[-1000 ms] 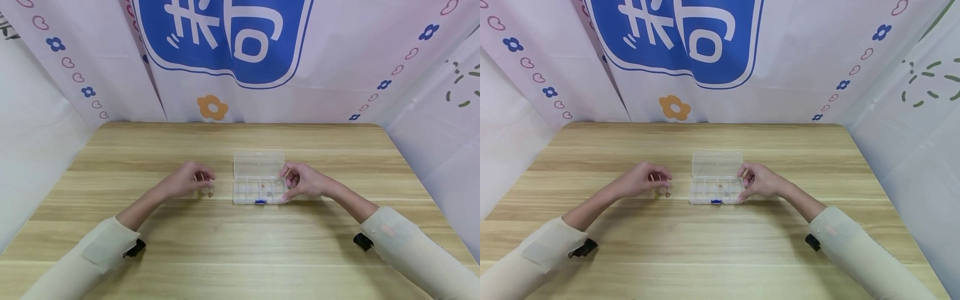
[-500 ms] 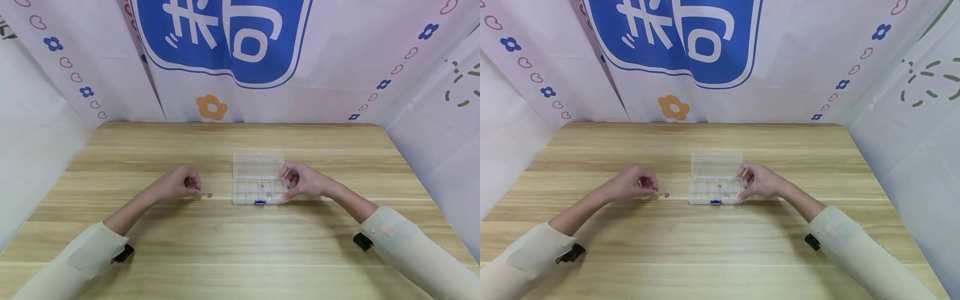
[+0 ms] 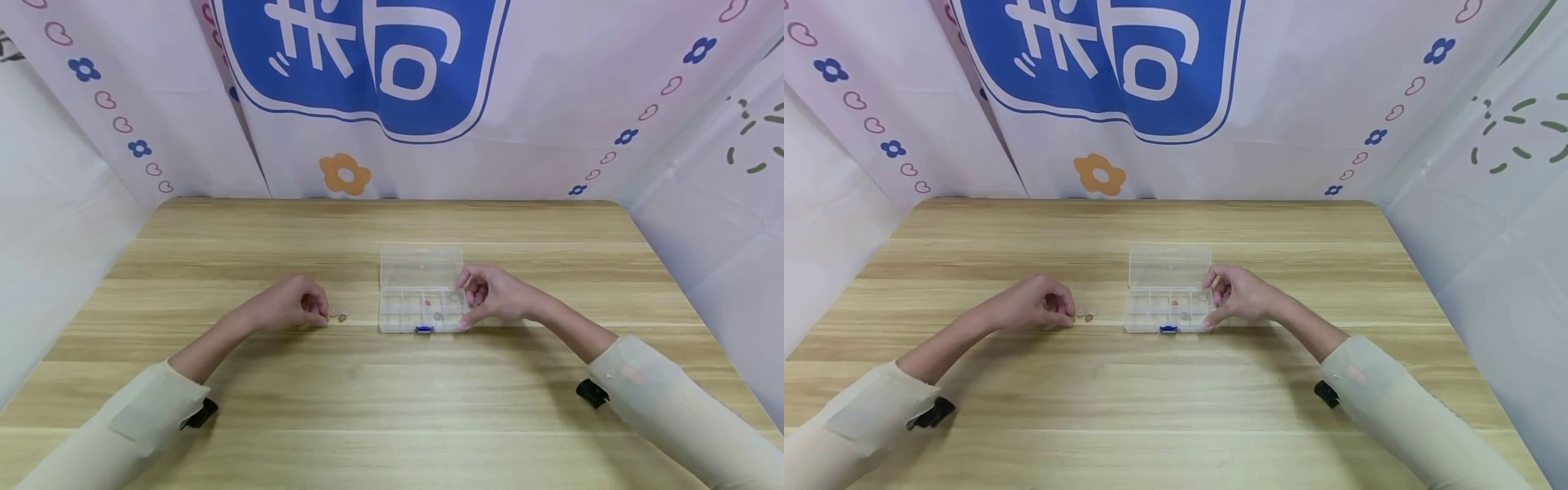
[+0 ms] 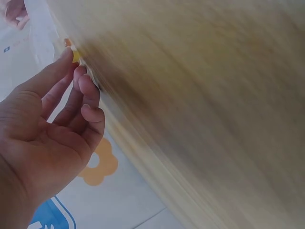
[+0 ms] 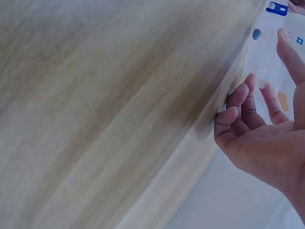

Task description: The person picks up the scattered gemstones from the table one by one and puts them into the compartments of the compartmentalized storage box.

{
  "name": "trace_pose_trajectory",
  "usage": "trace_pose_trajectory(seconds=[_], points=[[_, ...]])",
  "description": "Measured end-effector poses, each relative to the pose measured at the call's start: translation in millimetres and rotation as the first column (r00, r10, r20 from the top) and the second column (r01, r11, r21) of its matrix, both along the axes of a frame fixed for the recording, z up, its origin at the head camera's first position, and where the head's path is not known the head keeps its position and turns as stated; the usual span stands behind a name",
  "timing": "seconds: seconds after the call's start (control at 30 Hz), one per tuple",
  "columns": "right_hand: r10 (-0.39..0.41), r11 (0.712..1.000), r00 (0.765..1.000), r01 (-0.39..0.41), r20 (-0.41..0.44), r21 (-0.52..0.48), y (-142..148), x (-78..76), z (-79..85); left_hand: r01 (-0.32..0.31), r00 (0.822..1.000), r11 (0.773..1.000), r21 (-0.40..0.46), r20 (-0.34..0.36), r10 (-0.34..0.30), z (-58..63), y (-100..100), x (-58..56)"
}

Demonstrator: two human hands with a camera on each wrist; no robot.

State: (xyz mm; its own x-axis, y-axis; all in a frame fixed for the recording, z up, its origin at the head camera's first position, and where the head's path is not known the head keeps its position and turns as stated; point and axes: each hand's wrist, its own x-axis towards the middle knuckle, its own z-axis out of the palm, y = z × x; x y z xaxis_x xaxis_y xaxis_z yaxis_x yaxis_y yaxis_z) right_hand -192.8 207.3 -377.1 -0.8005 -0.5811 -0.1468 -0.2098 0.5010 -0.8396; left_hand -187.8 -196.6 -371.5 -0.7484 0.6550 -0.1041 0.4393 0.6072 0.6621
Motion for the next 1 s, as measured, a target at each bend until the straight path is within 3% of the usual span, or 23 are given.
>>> trace_pose_trajectory(seconds=[0.47,1.0], points=[[0.000,1.000,1.000,0.000,0.001,0.002,0,-0.1,-0.4,-0.017,1.000,1.000,-0.004,0.024,0.017,6.7,3,2.0],[0.003,1.000,1.000,-0.003,-0.006,-0.002,0,-0.4,-0.5,-0.022,0.999,1.000,0.014,-0.041,0.023,13.4,7,0.6]])
